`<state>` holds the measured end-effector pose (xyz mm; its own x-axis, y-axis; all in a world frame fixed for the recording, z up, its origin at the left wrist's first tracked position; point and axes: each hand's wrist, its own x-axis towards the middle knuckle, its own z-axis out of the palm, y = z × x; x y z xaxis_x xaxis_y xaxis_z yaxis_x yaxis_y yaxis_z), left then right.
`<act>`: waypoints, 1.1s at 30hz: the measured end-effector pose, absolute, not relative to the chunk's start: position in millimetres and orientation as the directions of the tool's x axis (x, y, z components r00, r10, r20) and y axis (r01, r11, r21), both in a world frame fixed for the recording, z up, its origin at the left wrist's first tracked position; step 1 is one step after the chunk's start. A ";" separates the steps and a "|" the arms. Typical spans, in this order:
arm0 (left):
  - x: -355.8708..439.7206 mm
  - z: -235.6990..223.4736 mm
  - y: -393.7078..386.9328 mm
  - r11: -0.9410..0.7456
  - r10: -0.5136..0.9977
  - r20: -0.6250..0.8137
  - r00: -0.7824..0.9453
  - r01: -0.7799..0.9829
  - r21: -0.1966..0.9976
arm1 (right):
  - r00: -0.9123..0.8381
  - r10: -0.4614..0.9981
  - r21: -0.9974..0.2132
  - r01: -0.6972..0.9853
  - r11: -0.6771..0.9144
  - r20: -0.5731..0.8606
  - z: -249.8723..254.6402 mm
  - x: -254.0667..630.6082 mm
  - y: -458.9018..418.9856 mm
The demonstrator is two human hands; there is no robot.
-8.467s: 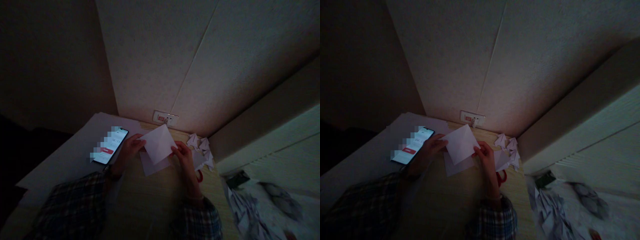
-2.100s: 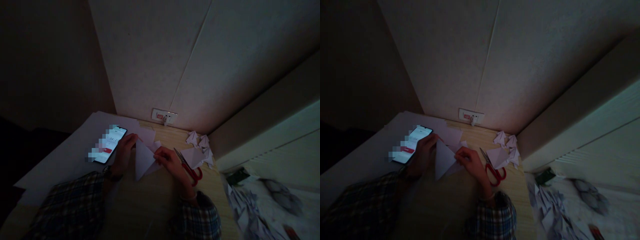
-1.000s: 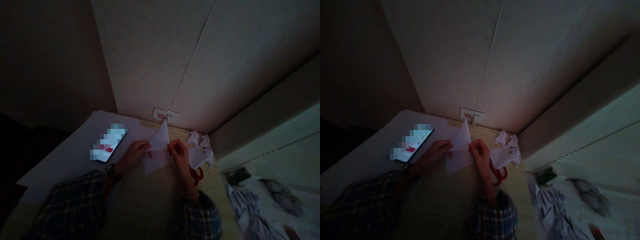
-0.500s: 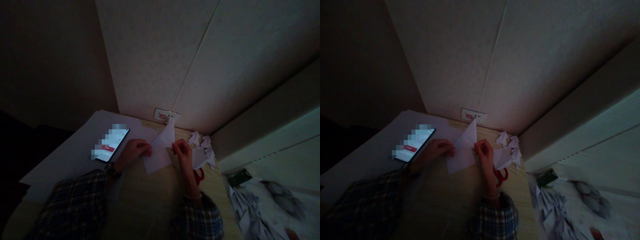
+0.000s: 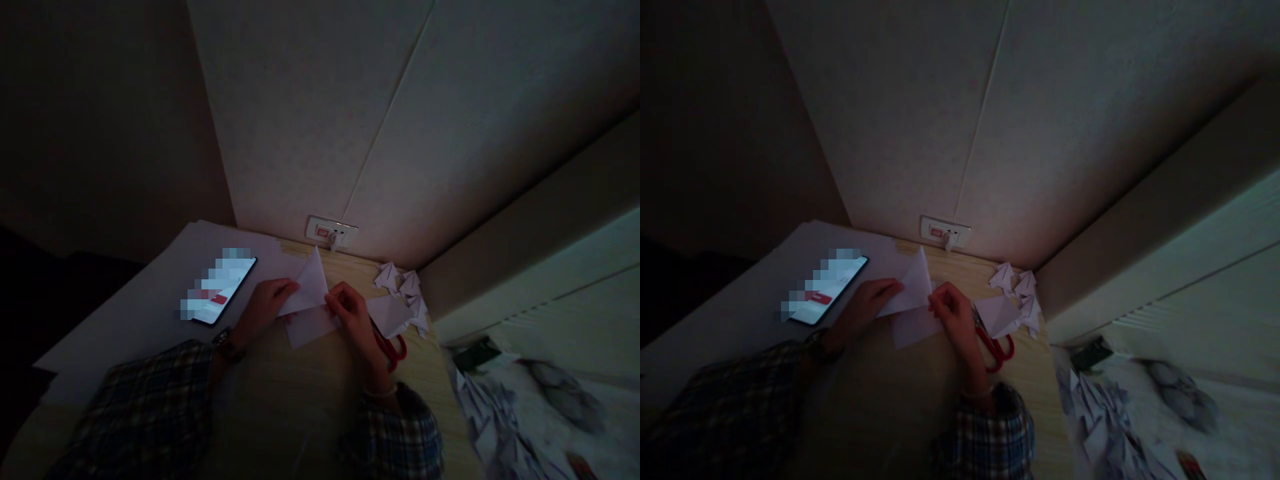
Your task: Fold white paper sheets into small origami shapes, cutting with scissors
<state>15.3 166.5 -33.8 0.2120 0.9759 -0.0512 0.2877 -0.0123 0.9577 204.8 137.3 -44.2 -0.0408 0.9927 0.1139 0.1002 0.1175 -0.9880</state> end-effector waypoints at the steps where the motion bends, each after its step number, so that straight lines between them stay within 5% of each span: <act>1: 15.3 -33.1 167.7 -0.026 0.974 -0.035 0.223 0.264 0.964 | -0.041 0.993 -0.988 0.099 0.117 0.113 -44.3 205.2 137.5; 15: 16.6 -26.3 167.6 0.086 0.987 -0.098 0.131 0.095 0.992 | -0.180 0.981 -0.987 0.130 0.092 0.067 -43.6 203.4 134.3; 33: 14.7 -26.4 167.2 -0.012 1.000 0.013 -0.021 0.039 0.999 | -0.327 0.945 -0.995 0.095 0.009 -0.023 -36.6 199.6 131.8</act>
<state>14.7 167.2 -26.4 -0.0214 0.9997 0.0131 0.0388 -0.0123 0.9992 199.6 131.8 -36.6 -0.3269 0.9448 -0.0229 0.0954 0.0089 -0.9954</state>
